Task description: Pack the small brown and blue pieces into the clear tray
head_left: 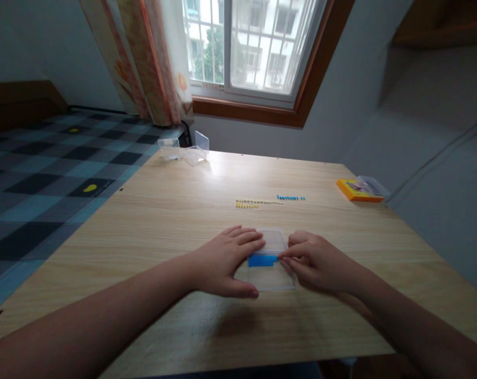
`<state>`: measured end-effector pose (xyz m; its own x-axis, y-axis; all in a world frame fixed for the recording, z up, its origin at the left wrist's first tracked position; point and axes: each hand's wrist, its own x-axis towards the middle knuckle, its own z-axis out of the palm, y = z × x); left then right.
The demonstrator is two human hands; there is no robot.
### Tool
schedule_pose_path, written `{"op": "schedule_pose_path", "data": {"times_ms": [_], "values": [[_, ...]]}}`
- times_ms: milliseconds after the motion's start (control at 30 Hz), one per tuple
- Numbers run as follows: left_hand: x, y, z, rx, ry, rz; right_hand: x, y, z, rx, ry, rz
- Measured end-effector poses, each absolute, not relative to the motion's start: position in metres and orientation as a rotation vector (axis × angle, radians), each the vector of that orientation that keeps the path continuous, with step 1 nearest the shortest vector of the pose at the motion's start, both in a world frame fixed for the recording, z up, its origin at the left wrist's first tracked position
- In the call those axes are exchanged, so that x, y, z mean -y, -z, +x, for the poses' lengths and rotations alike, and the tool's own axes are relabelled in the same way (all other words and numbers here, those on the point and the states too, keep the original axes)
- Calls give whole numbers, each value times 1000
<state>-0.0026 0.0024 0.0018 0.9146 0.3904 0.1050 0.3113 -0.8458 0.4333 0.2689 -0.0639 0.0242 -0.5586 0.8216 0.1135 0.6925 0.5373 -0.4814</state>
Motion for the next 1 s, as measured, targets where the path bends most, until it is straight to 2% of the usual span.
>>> {"op": "schedule_pose_path", "data": {"times_ms": [800,1000], "values": [[-3,-2,-3,-522,-241,2671,66,-21,268,2534,-367,-1214],[-3,-3,-2,-520,-237,2675,56,-28,286,2279,38,-1107]]}}
